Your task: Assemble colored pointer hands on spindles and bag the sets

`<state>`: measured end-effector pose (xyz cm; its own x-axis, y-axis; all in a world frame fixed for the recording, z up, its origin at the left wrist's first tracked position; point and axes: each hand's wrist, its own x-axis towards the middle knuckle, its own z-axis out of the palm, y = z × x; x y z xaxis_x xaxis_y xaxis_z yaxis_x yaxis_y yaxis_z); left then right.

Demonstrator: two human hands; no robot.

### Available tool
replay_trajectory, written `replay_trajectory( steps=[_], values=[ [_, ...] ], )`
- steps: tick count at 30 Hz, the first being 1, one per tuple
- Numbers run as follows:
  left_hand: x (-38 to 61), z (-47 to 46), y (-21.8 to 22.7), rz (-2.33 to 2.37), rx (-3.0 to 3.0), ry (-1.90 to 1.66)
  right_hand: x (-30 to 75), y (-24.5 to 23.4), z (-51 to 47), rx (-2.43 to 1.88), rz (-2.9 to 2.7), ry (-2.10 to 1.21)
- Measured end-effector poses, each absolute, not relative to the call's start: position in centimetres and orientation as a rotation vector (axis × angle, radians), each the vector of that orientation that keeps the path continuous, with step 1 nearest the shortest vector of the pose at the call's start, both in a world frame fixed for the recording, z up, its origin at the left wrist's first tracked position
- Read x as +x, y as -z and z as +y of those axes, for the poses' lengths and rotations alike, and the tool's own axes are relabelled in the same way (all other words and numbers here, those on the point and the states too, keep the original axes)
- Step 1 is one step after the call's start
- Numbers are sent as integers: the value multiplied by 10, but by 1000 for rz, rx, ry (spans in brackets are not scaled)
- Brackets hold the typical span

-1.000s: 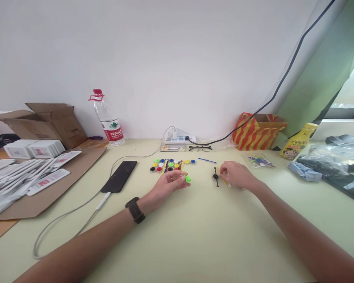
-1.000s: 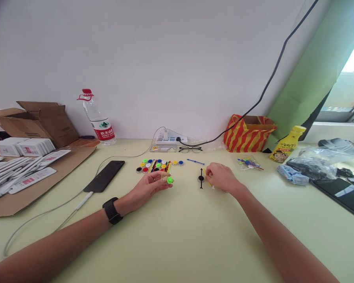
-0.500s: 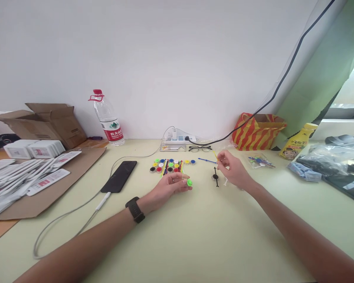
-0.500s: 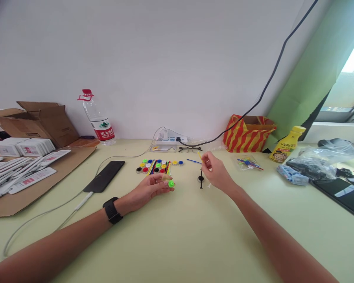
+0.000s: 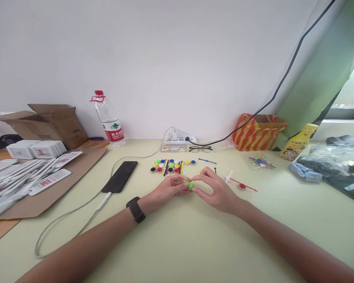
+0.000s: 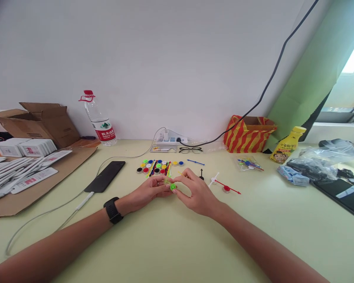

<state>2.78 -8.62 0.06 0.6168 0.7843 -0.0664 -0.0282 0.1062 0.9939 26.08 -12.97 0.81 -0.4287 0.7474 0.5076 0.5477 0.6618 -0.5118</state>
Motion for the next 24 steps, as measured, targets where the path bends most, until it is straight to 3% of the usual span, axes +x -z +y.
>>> replay_trajectory(
  steps=[24],
  values=[
    [30, -86, 9, 758, 1476, -717, 263, 3, -119, -1296, -2202, -146]
  ],
)
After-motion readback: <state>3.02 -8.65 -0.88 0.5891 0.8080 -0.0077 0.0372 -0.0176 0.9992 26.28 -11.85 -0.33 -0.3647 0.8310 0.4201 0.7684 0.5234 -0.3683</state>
